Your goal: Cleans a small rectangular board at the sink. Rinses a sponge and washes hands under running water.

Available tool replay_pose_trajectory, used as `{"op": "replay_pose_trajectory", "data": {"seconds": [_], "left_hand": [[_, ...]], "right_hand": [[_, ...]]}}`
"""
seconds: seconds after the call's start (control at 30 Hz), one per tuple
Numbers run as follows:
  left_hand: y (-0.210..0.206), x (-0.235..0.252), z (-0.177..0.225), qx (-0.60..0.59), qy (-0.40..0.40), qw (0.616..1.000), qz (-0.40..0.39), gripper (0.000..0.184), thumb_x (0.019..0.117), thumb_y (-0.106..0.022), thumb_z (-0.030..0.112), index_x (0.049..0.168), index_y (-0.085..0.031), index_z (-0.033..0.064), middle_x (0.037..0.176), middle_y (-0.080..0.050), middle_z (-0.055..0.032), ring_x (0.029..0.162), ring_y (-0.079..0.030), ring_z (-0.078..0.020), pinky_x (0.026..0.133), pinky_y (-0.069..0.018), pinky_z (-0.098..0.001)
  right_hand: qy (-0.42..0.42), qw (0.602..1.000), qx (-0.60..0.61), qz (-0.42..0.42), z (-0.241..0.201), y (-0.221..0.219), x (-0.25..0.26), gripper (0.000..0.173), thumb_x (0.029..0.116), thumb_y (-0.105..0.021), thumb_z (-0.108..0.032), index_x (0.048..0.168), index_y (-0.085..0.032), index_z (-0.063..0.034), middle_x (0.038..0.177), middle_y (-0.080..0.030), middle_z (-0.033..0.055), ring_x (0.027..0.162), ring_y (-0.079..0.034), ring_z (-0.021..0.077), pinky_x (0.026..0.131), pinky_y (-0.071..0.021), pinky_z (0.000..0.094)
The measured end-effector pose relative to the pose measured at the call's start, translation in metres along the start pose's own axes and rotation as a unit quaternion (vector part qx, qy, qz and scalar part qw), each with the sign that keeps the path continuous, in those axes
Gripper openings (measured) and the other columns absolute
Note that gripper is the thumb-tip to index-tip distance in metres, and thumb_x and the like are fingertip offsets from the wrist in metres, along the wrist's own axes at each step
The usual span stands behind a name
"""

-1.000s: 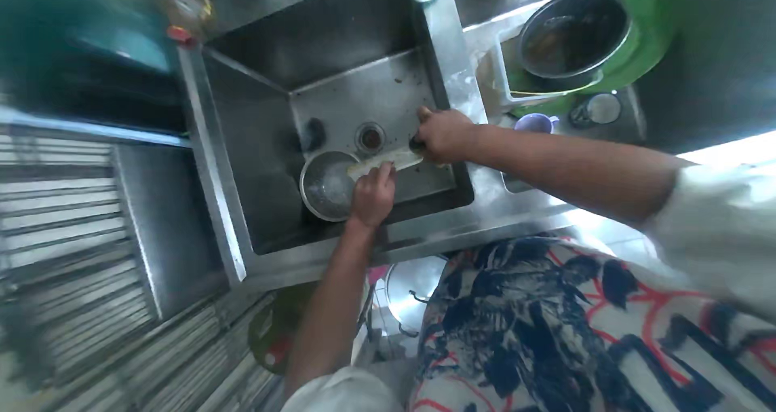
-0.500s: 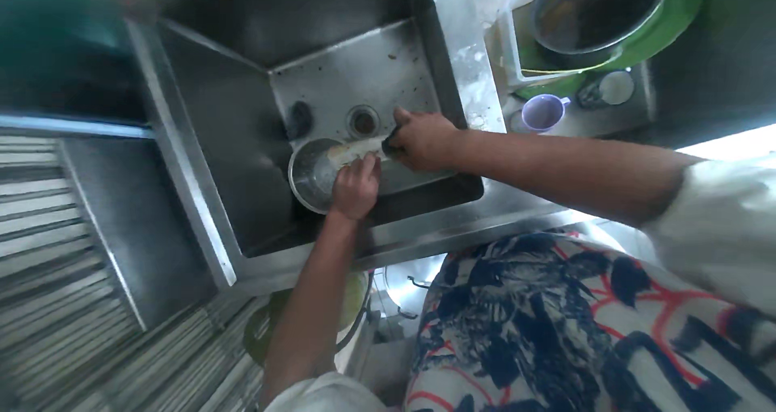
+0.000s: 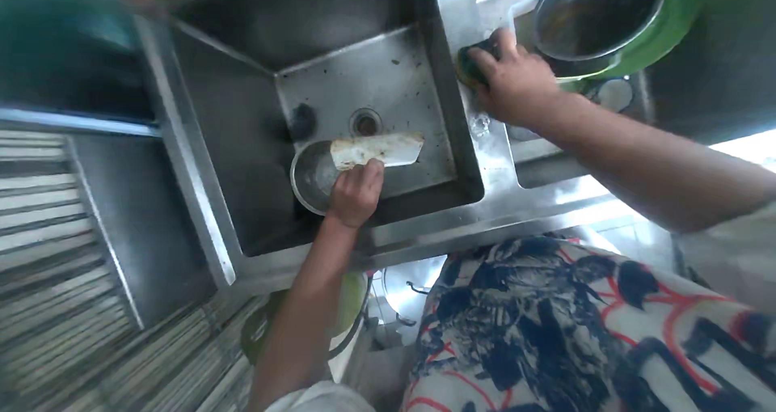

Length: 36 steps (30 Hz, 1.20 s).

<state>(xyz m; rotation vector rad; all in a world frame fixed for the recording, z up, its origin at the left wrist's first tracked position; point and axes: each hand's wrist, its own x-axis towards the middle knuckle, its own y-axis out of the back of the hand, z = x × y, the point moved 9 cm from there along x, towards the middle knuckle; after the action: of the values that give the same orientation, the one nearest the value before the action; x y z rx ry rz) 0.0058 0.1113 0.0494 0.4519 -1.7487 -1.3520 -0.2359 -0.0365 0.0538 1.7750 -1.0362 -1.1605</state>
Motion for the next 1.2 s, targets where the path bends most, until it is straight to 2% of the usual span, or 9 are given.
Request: {"op": "replay_pose_trajectory", "data": {"seconds": [0.1,0.2,0.3,0.43,0.57,0.73,0.87,1.0,1.2], "left_hand": [[0.009,0.006,0.0,-0.002,0.008,1.0,0.017,0.016,0.0939,-0.061,0.001,0.103,-0.073,-0.0024,0.099,-0.071,-0.0167,0.071,-0.068,-0.0293,0.061,-0.0562,-0.0387],[0.017,0.008,0.003,0.006,0.006,0.999,0.03,0.016,0.0944,-0.062,0.002,0.105,-0.074,-0.0016,0.097,-0.071,-0.0159,0.072,-0.068,-0.0282,0.064,-0.0559,-0.0378],[0.021,0.013,0.008,0.009,0.003,0.999,0.045,0.016,0.0947,-0.063,0.003,0.106,-0.074,-0.0003,0.094,-0.07,-0.0149,0.069,-0.065,-0.0273,0.061,-0.0541,-0.0372],[0.022,0.011,0.016,0.014,-0.003,0.999,0.052,0.016,0.0942,-0.064,0.003,0.107,-0.074,0.0004,0.093,-0.069,-0.0144,0.07,-0.065,-0.0272,0.061,-0.0543,-0.0369],[0.019,0.007,0.018,0.011,0.01,0.999,0.051,0.014,0.0925,-0.067,0.004,0.104,-0.075,0.0027,0.093,-0.068,-0.0154,0.073,-0.066,-0.0278,0.062,-0.0548,-0.0362],[0.017,-0.007,0.006,-0.012,0.223,0.974,0.044,0.022,0.0934,-0.074,0.016,0.112,-0.077,0.0038,0.108,-0.066,-0.0226,0.074,-0.067,-0.0301,0.063,-0.0579,-0.039],[-0.005,-0.047,0.008,-0.254,0.592,0.763,0.06,0.048,0.0961,-0.072,0.013,0.139,-0.056,-0.0027,0.126,-0.06,-0.0226,0.095,-0.062,-0.0247,0.078,-0.0537,-0.0375],[-0.039,-0.042,0.04,-0.451,0.726,0.518,0.035,0.045,0.1067,-0.053,0.042,0.131,-0.061,0.0058,0.116,-0.064,-0.011,0.085,-0.057,-0.0164,0.074,-0.0491,-0.0355],[-0.05,-0.031,0.045,-0.458,0.769,0.441,0.069,0.027,0.1061,-0.057,0.032,0.105,-0.066,0.0067,0.086,-0.061,-0.0021,0.054,-0.041,-0.0052,0.048,-0.0345,-0.0208]], "right_hand": [[0.068,0.992,0.054,0.091,-0.019,0.015,-0.031,0.045,0.0985,-0.067,-0.029,0.134,-0.062,-0.003,0.139,-0.053,0.0302,0.122,-0.055,0.0507,0.098,-0.0433,0.0663],[0.03,0.939,0.342,-0.001,-0.044,-0.028,-0.072,0.024,0.1038,-0.062,-0.023,0.106,-0.073,-0.0011,0.092,-0.07,0.0102,0.08,-0.067,0.0183,0.075,-0.0585,0.0383],[-0.164,0.734,0.616,-0.234,-0.064,-0.118,-0.087,0.037,0.1092,-0.051,-0.037,0.116,-0.066,-0.0039,0.08,-0.06,0.001,0.061,-0.055,0.0082,0.059,-0.0517,0.0257],[-0.276,0.57,0.736,-0.24,-0.083,-0.144,-0.093,0.025,0.1087,-0.052,-0.033,0.104,-0.061,-0.0099,0.073,-0.053,-0.004,0.052,-0.044,0.0047,0.049,-0.0418,0.0205],[-0.329,0.537,0.748,-0.212,-0.082,-0.149,-0.093,0.019,0.1065,-0.054,-0.023,0.092,-0.058,-0.0114,0.067,-0.049,-0.005,0.046,-0.04,0.003,0.044,-0.0385,0.0178],[-0.292,0.609,0.72,-0.158,-0.082,-0.152,-0.079,0.024,0.1055,-0.055,-0.023,0.085,-0.057,-0.011,0.063,-0.048,-0.0046,0.046,-0.04,0.0052,0.045,-0.0375,0.0215],[-0.258,0.665,0.693,-0.1,-0.082,-0.147,-0.067,0.02,0.1045,-0.059,-0.02,0.093,-0.063,-0.0043,0.067,-0.05,-0.0021,0.05,-0.042,0.0062,0.048,-0.0382,0.0235],[-0.271,0.685,0.668,-0.106,-0.083,-0.151,-0.071,0.02,0.1026,-0.061,-0.022,0.1,-0.067,-0.0026,0.073,-0.052,0.0009,0.057,-0.045,0.0092,0.054,-0.0404,0.0284],[-0.263,0.69,0.664,-0.116,-0.09,-0.151,-0.074,0.019,0.1027,-0.063,-0.02,0.1,-0.069,-0.0028,0.076,-0.055,0.0012,0.058,-0.044,0.0084,0.054,-0.0386,0.0273]]}}
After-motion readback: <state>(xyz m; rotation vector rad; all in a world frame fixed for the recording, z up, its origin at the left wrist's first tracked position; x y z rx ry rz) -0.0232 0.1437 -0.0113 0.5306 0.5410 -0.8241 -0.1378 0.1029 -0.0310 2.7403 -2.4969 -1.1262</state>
